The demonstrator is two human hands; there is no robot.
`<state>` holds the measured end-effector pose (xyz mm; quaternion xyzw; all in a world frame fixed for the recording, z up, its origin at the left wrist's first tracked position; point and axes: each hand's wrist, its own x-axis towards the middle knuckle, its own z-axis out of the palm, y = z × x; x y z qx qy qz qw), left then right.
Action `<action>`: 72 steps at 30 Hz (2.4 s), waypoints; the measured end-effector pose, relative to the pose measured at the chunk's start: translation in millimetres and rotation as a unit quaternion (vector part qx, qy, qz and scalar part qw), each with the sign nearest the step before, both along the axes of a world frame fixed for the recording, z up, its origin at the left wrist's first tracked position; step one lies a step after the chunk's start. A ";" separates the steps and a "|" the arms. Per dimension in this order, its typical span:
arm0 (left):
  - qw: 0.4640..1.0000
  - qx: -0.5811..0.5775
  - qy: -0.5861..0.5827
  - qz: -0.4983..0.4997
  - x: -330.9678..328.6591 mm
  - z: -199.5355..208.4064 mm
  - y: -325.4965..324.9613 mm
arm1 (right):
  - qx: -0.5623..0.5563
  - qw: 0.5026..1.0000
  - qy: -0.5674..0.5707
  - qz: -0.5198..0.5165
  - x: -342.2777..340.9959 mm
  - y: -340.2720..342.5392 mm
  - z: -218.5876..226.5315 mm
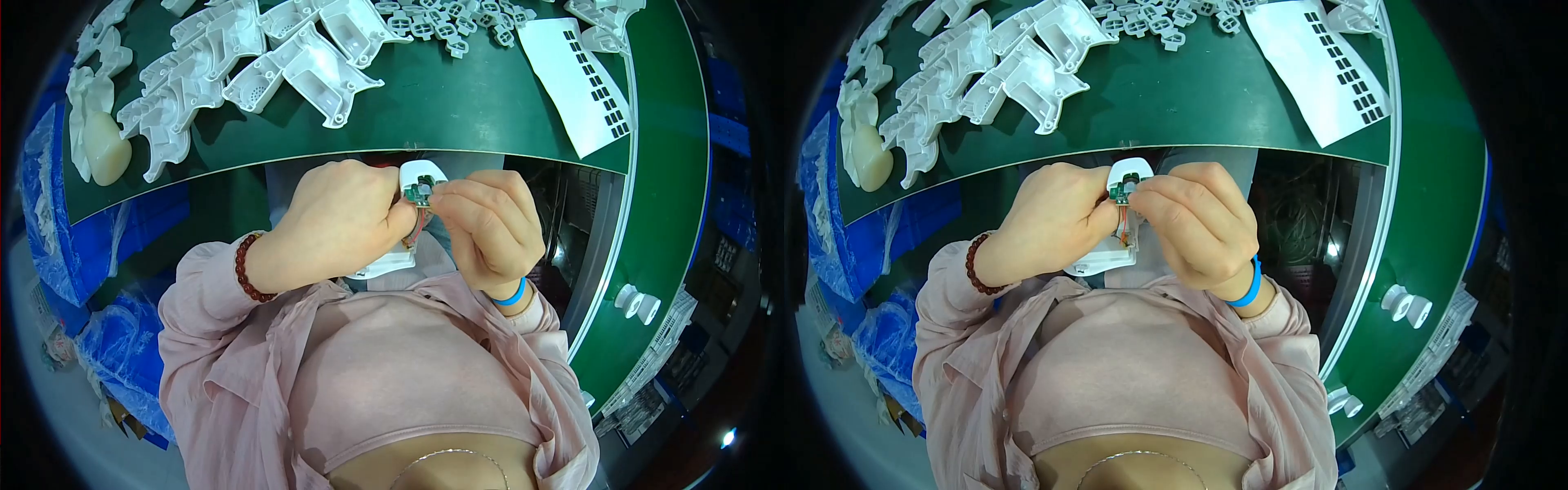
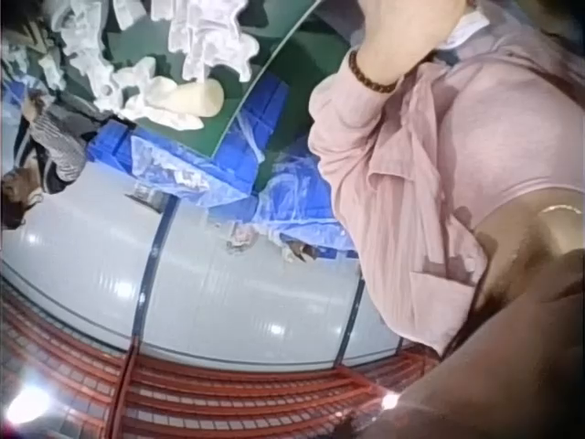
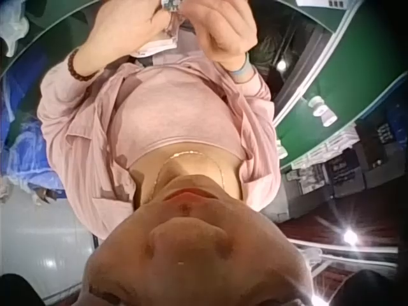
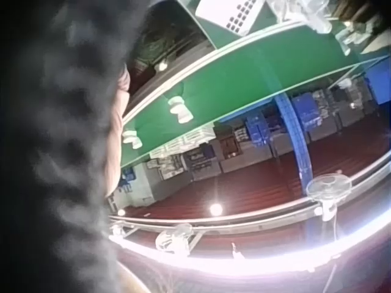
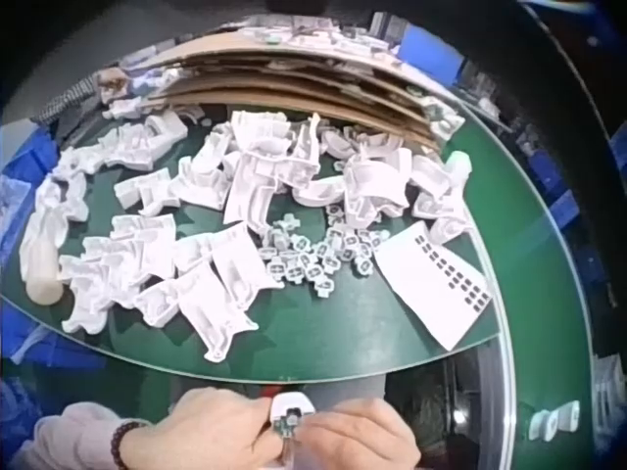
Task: Applying glue to plastic housings and installing internal electronic components and wiring.
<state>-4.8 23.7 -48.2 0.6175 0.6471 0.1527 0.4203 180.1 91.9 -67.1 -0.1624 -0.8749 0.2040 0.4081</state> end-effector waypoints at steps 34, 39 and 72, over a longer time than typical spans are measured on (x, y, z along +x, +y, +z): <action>0.679 -0.183 -0.689 0.178 20.9 -25.7 -17.7 | -0.585 0.807 -0.078 0.041 5.7 29.5 14.2; 0.784 -0.097 -0.584 0.188 30.0 -29.7 -19.0 | -0.434 0.875 -0.213 0.024 -1.9 31.2 14.8; 0.841 0.105 -0.462 0.262 53.2 -32.9 -26.9 | -0.296 0.949 -0.088 -0.069 10.9 -13.8 24.0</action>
